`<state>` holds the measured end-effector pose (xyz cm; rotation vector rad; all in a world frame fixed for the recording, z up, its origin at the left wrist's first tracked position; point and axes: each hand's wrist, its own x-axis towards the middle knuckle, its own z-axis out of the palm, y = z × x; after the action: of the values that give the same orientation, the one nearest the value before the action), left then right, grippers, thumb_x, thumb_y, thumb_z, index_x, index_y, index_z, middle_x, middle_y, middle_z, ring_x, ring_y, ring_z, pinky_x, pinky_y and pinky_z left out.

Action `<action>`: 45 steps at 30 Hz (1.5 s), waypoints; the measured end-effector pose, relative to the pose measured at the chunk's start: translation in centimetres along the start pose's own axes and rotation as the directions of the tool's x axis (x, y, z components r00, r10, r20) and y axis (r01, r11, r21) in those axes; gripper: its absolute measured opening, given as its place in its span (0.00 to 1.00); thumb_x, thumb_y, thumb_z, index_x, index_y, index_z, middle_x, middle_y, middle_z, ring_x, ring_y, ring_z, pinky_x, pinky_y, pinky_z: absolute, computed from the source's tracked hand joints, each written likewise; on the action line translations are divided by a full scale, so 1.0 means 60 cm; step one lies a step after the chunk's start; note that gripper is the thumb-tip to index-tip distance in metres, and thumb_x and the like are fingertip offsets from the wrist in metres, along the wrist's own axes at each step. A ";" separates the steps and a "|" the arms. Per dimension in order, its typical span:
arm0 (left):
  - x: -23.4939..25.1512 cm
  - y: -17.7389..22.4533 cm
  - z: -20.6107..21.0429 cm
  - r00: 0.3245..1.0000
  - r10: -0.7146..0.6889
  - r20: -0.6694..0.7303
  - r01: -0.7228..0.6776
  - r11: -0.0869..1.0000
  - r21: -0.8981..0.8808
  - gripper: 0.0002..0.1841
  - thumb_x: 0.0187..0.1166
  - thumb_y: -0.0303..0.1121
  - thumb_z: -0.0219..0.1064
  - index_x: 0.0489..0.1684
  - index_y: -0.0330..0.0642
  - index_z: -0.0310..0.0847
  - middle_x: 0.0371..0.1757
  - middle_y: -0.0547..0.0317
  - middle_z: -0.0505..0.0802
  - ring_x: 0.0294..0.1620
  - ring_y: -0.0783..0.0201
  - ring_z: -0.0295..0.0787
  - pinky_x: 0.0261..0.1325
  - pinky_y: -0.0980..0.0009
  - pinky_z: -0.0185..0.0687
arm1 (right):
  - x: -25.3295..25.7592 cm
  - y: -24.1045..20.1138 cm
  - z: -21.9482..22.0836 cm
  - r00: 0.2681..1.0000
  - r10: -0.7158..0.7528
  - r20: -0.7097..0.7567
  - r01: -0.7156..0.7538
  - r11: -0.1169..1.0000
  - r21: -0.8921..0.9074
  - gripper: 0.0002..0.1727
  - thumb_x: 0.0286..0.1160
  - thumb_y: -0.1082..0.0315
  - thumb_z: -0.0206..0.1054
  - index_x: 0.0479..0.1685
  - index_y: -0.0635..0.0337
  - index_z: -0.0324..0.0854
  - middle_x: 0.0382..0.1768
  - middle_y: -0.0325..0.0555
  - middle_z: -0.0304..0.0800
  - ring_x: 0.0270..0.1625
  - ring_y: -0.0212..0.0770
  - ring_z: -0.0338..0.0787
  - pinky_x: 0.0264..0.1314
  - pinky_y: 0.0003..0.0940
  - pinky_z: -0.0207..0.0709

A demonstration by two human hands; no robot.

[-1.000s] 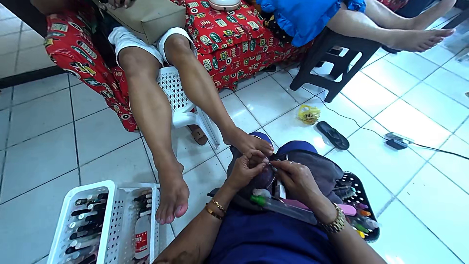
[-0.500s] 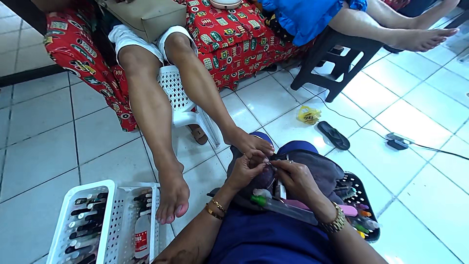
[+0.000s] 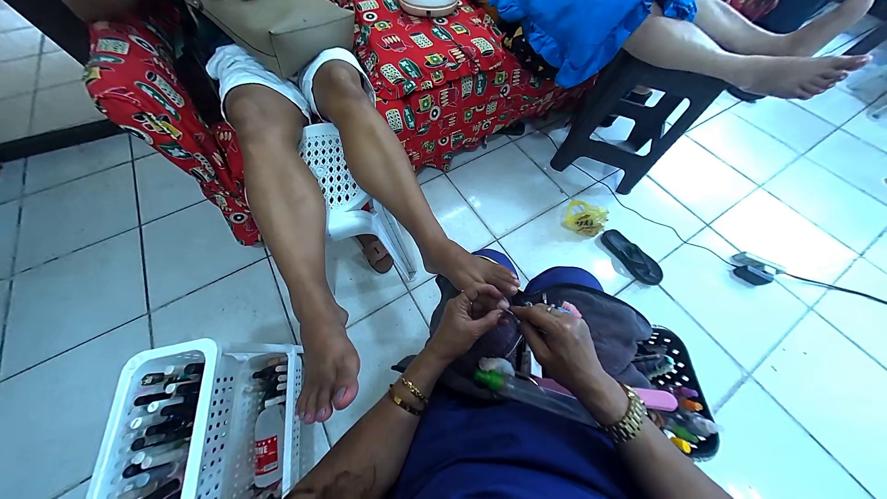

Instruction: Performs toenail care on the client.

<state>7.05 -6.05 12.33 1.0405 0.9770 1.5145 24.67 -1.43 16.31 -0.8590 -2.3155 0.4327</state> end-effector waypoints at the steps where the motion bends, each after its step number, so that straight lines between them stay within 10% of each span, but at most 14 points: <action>1: 0.000 0.000 0.000 1.000 0.001 0.001 -0.001 1.000 -0.001 0.15 0.72 0.15 0.67 0.57 0.30 0.77 0.42 0.62 0.96 0.41 0.67 0.96 0.52 0.66 0.94 | 0.000 0.000 0.001 1.000 -0.009 -0.007 0.009 1.000 -0.010 0.16 0.73 0.70 0.59 0.40 0.61 0.95 0.31 0.51 0.95 0.31 0.49 0.94 0.30 0.44 0.83; 20: 0.003 -0.005 -0.002 1.000 0.017 0.002 -0.017 0.999 -0.034 0.16 0.72 0.14 0.68 0.57 0.31 0.78 0.42 0.64 0.96 0.41 0.68 0.96 0.53 0.67 0.94 | 0.001 0.024 0.009 0.980 -0.197 -0.032 0.194 0.978 -0.082 0.16 0.79 0.68 0.57 0.41 0.60 0.93 0.24 0.50 0.87 0.23 0.46 0.87 0.22 0.38 0.76; 25: -0.004 0.002 0.000 0.999 0.048 -0.024 -0.043 0.983 0.180 0.16 0.77 0.26 0.71 0.58 0.29 0.79 0.46 0.56 0.95 0.41 0.65 0.96 0.50 0.64 0.95 | 0.004 0.017 -0.029 0.996 0.014 0.093 -0.032 0.979 0.202 0.14 0.72 0.75 0.62 0.46 0.65 0.93 0.36 0.50 0.97 0.37 0.45 0.96 0.45 0.48 0.90; 34: -0.005 -0.004 -0.001 0.996 0.057 -0.075 -0.053 0.997 0.054 0.17 0.68 0.18 0.70 0.55 0.38 0.81 0.40 0.74 0.95 0.39 0.80 0.92 0.48 0.77 0.90 | 0.064 -0.034 -0.031 0.967 0.089 0.239 -0.253 0.465 0.849 0.15 0.82 0.72 0.54 0.51 0.65 0.87 0.32 0.30 0.92 0.29 0.20 0.86 0.34 0.22 0.83; 45: -0.008 -0.002 0.001 0.995 0.066 -0.070 -0.066 0.998 0.008 0.16 0.68 0.17 0.69 0.51 0.46 0.83 0.36 0.78 0.95 0.36 0.81 0.92 0.46 0.79 0.89 | 0.067 -0.022 -0.017 0.947 0.000 0.322 -0.312 0.251 0.916 0.13 0.85 0.69 0.57 0.52 0.58 0.88 0.27 0.34 0.94 0.25 0.26 0.90 0.31 0.24 0.86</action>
<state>7.17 -6.49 12.18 1.0385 1.0053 1.6126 22.33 0.37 19.49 -0.3487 -1.5673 1.9305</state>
